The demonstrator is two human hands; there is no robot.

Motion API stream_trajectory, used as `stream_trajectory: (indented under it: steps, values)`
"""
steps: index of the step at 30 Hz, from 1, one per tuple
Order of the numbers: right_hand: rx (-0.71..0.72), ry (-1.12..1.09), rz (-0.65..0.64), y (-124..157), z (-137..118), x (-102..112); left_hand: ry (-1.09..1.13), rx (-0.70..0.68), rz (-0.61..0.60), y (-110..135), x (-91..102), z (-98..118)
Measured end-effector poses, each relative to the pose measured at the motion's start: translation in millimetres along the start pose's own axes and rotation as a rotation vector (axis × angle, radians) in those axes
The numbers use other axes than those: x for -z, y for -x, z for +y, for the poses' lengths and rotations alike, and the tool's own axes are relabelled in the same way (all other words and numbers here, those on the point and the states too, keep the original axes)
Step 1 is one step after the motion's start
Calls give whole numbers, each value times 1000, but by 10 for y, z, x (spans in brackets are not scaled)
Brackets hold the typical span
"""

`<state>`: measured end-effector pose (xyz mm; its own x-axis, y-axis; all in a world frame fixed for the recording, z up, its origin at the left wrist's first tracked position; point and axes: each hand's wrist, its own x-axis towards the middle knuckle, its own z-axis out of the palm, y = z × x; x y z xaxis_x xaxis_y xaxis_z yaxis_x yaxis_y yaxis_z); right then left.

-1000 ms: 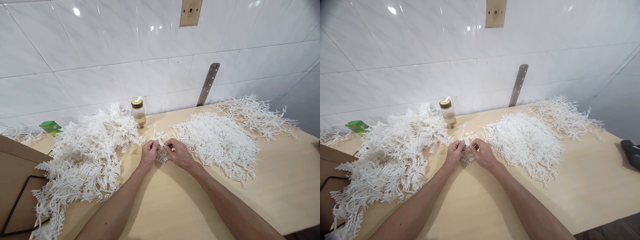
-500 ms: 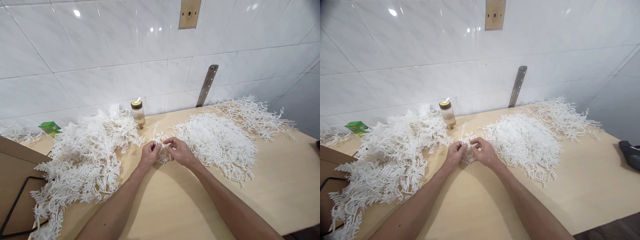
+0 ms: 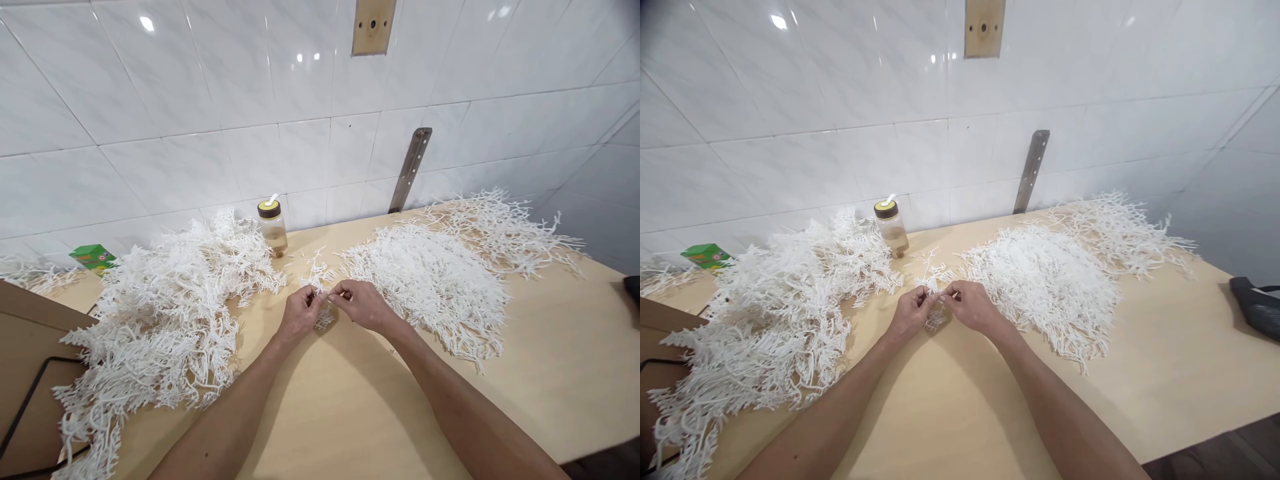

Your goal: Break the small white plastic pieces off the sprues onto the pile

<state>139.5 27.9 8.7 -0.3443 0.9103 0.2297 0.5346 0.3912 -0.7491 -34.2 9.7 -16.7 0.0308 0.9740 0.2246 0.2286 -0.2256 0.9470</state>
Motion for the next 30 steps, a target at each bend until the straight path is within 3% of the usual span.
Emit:
stream_trajectory:
  steps: [5,10,14,18,22,25,27,30]
  values:
    - [63,196,50,21,39,-92,-158,-54,33,14,-21,-27]
    - [-41,191,63,5,-32,-226,-261,-83,79,23,-36,-36]
    - [-171,84,103,-53,-48,-275,-142,-86,125,16,-9,19]
    - [-358,74,203,-87,124,-145,57,-36,145,-16,42,21]
    - [-258,155,433,-110,357,59,246,71,113,-61,79,-51]
    - [-143,249,532,-115,415,118,306,125,112,-75,85,-75]
    - [-21,240,522,-98,358,87,314,138,118,-75,82,-69]
    - [171,102,375,-49,165,-34,314,146,105,-72,76,-52]
